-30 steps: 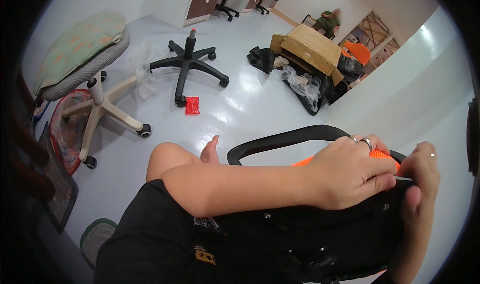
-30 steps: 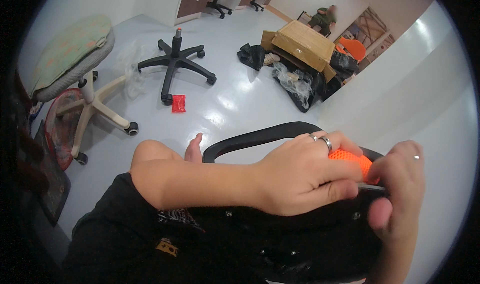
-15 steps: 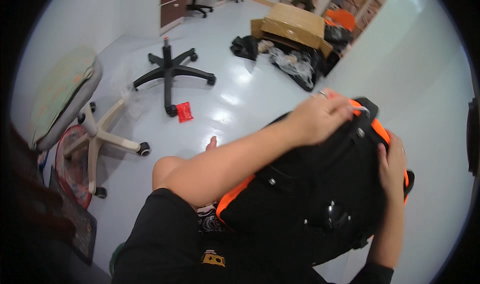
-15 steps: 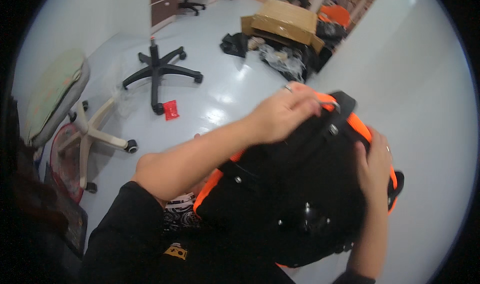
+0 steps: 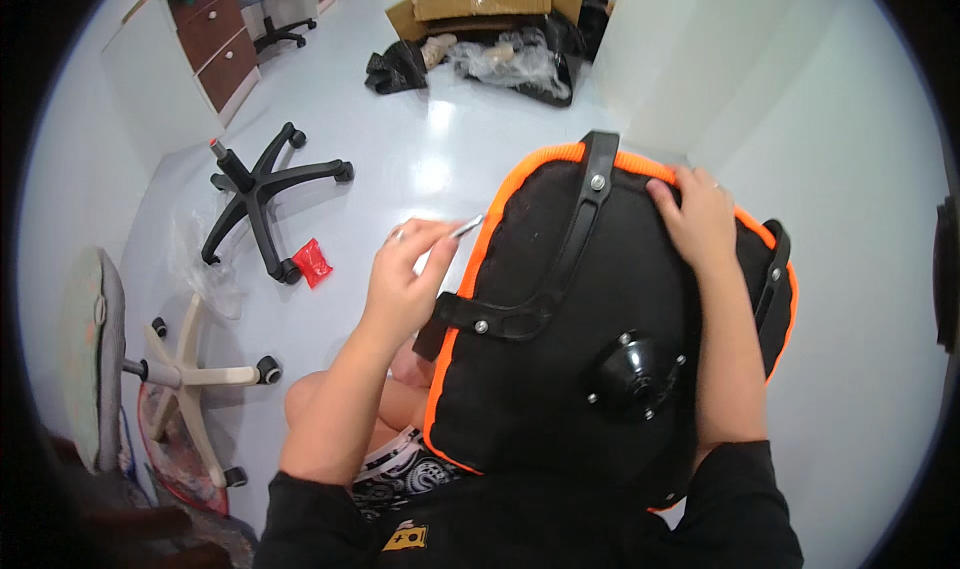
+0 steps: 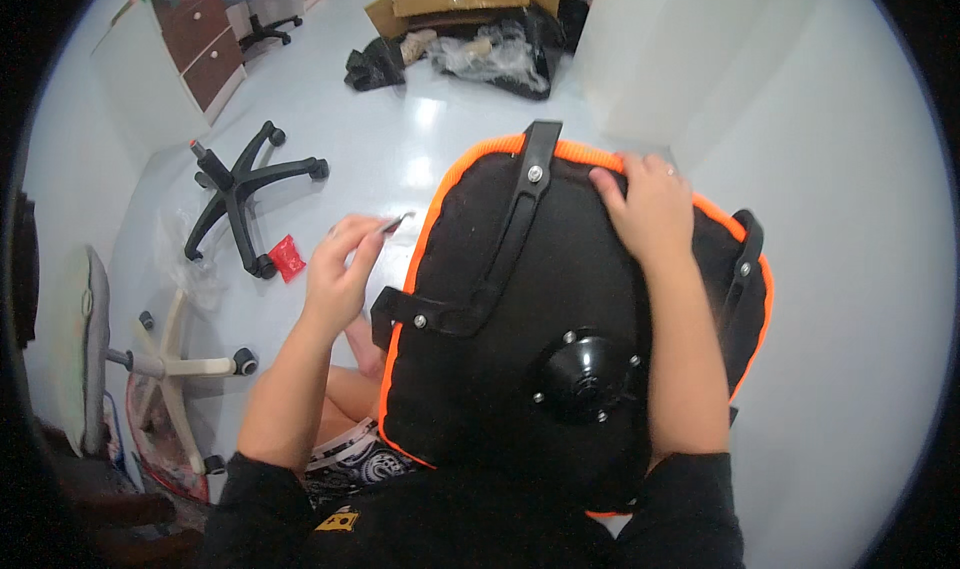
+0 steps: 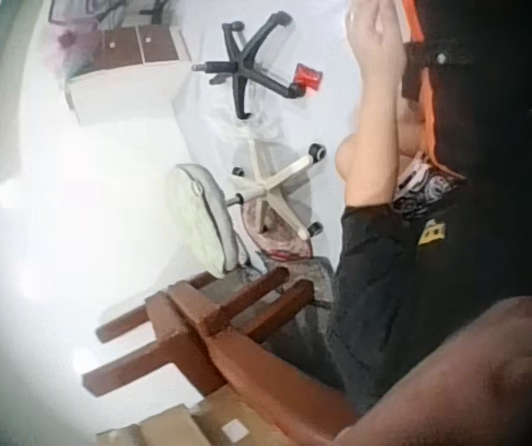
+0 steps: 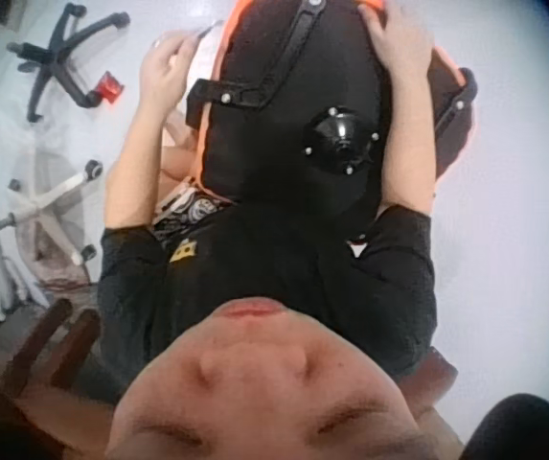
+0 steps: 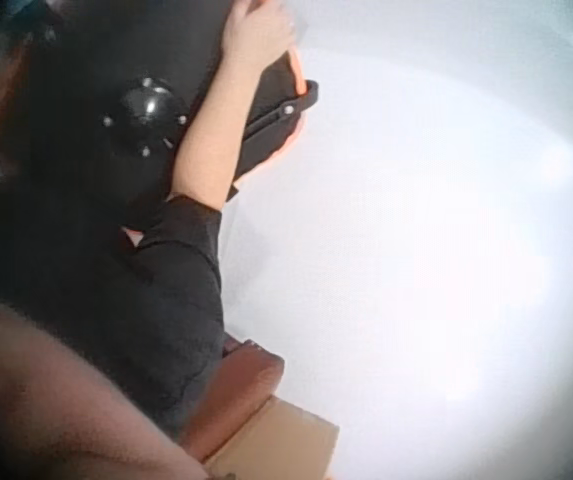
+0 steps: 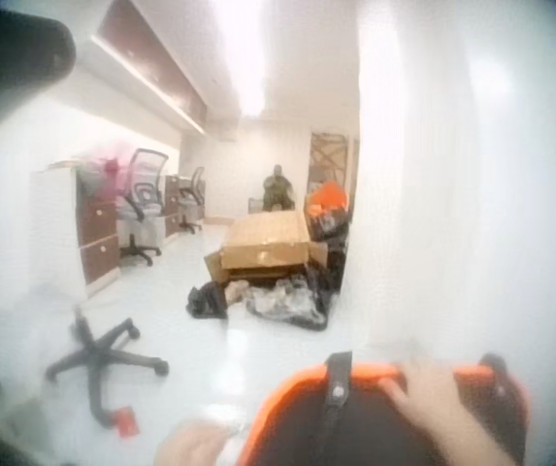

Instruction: The person assembles an orange mesh chair seat by attaching a black plastic frame using a small metal tool to tighten screws. The person flips the seat over to show the finished assembly.

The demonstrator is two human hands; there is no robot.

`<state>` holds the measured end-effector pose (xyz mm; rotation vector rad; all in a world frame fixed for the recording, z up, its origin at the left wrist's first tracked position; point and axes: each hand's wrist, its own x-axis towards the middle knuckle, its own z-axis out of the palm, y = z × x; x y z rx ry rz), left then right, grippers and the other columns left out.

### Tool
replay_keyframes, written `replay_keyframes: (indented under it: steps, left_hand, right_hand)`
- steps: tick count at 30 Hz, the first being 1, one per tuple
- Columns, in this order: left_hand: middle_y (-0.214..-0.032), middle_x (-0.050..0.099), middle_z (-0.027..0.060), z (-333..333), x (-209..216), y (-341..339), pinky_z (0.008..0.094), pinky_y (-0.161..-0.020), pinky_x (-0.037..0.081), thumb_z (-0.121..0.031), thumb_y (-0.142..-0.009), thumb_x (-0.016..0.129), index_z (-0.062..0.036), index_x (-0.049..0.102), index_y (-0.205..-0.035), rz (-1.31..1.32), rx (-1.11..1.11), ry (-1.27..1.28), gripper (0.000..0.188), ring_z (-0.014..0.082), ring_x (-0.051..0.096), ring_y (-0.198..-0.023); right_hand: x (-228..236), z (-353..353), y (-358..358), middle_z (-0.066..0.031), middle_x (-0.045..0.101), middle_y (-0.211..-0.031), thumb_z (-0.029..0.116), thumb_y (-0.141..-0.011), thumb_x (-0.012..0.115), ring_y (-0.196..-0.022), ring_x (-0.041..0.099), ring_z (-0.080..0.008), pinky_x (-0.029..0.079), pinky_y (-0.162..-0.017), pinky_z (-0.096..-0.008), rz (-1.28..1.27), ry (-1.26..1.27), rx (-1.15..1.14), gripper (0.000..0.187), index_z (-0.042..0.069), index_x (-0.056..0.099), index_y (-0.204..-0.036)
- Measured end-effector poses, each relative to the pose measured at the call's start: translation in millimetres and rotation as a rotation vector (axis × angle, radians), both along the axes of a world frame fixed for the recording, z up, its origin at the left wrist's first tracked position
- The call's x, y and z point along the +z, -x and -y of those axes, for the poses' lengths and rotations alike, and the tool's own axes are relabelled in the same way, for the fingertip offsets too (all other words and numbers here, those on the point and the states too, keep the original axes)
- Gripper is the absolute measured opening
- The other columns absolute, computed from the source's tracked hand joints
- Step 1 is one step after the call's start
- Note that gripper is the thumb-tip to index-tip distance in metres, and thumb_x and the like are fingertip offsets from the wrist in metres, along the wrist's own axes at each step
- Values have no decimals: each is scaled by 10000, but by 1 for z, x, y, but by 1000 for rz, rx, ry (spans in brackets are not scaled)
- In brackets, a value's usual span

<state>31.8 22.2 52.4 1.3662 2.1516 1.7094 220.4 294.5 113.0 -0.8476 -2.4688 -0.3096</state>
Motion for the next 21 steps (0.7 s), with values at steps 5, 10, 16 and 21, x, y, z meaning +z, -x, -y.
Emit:
replay_keyframes:
  steps: [5,10,16,21]
  left_hand:
    - [-814,589,75,35,-38,-40,376,-953,368,-38,-832,551,-19,655,-833,-185,28,112,106,219,508,-841]
    - [-791,565,28,29,-57,-54,513,-1057,172,-78,-805,611,-84,675,-801,-75,44,112,64,215,490,-825]
    - [-802,541,37,26,-66,-61,386,-995,270,-52,-838,595,-54,695,-907,-47,2,118,121,186,483,-818]
    - [-870,545,52,25,-71,-68,272,-851,359,-54,-891,560,4,681,-944,189,-87,73,144,148,477,-838]
  right_hand:
    - [-16,-22,-9,-156,614,-927,466,-880,541,-936,588,-333,444,-800,-438,16,63,-11,457,57,633,-1061]
    - [-21,-30,-10,-159,618,-938,467,-887,533,-936,589,-336,445,-804,-441,17,65,19,465,58,620,-1089]
    - [-24,-36,-15,-165,623,-1046,508,-901,490,-1004,585,-332,430,-907,-435,29,105,-8,517,73,599,-1159]
    - [-29,-41,-20,-161,623,-1055,523,-901,486,-1014,588,-327,427,-924,-437,30,115,-17,539,76,590,-1182]
